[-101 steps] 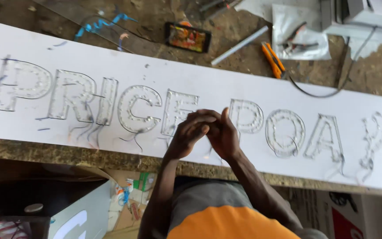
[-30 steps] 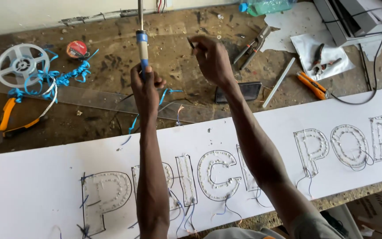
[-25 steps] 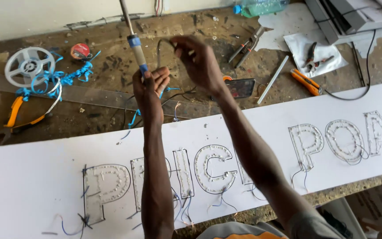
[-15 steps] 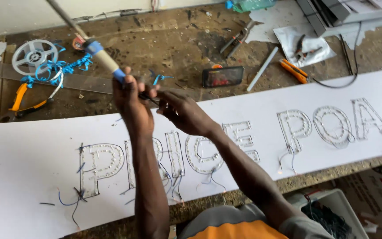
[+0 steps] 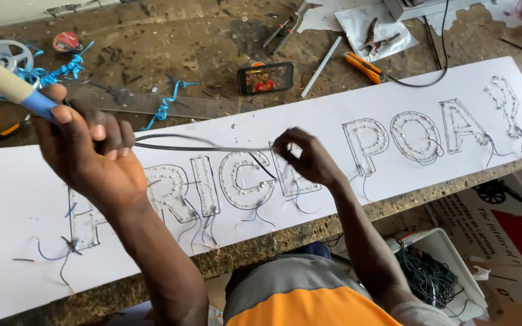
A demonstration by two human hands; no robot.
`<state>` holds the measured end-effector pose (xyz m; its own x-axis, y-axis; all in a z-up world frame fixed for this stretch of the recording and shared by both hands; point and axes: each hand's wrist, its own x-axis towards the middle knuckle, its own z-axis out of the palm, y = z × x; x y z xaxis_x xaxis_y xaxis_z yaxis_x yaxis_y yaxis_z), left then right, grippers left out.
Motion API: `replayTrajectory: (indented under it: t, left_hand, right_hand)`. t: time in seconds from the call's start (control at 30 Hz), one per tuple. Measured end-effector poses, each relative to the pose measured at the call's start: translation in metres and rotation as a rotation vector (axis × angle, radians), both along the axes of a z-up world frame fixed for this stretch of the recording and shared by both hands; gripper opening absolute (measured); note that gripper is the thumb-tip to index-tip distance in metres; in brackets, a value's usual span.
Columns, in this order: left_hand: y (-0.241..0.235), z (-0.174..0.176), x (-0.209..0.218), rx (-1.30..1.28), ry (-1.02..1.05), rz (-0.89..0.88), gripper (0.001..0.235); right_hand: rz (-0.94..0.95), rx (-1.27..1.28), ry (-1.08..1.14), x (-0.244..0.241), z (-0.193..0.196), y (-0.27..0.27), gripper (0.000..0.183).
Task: Assembling a custom sign by gluing LED components and soldering wires
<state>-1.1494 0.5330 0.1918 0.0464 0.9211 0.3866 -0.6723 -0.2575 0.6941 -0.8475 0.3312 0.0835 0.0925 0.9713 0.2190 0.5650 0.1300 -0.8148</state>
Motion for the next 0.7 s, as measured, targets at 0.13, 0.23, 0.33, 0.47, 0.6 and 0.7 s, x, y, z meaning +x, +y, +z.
replayTrajectory:
  t: [0.13, 0.23, 0.33, 0.47, 0.6, 0.7]
  left_hand:
    - [-0.031, -0.012, 0.026, 0.024, 0.083, 0.020, 0.031]
    - [-0.071, -0.047, 0.082, -0.061, 0.205, 0.001, 0.036]
    - [-0.128, -0.090, 0.152, -0.110, 0.342, -0.097, 0.044]
    - [-0.178, -0.117, 0.221, 0.047, 0.658, -0.182, 0.035]
    - [-0.214, -0.102, 0.287, 0.239, 0.842, -0.094, 0.024]
    - [-0.236, -0.095, 0.330, 0.392, 0.850, -0.029, 0.028]
  right_hand:
    - [-0.482, 0.229, 0.468, 0.020, -0.020, -0.015, 0.012]
    - [-0.498, 0.343, 1.013, 0.029, -0.014, -0.018, 0.023]
    - [-0.369, 0.289, 1.297, 0.035, -0.016, -0.030, 0.036]
    - [-0.224, 0.171, 1.423, 0.051, -0.026, -0.045, 0.059]
    - [-0.181, 0.131, 1.426, 0.087, -0.026, -0.081, 0.072]
    - [-0.259, 0.006, 0.652, 0.123, -0.012, -0.111, 0.053]
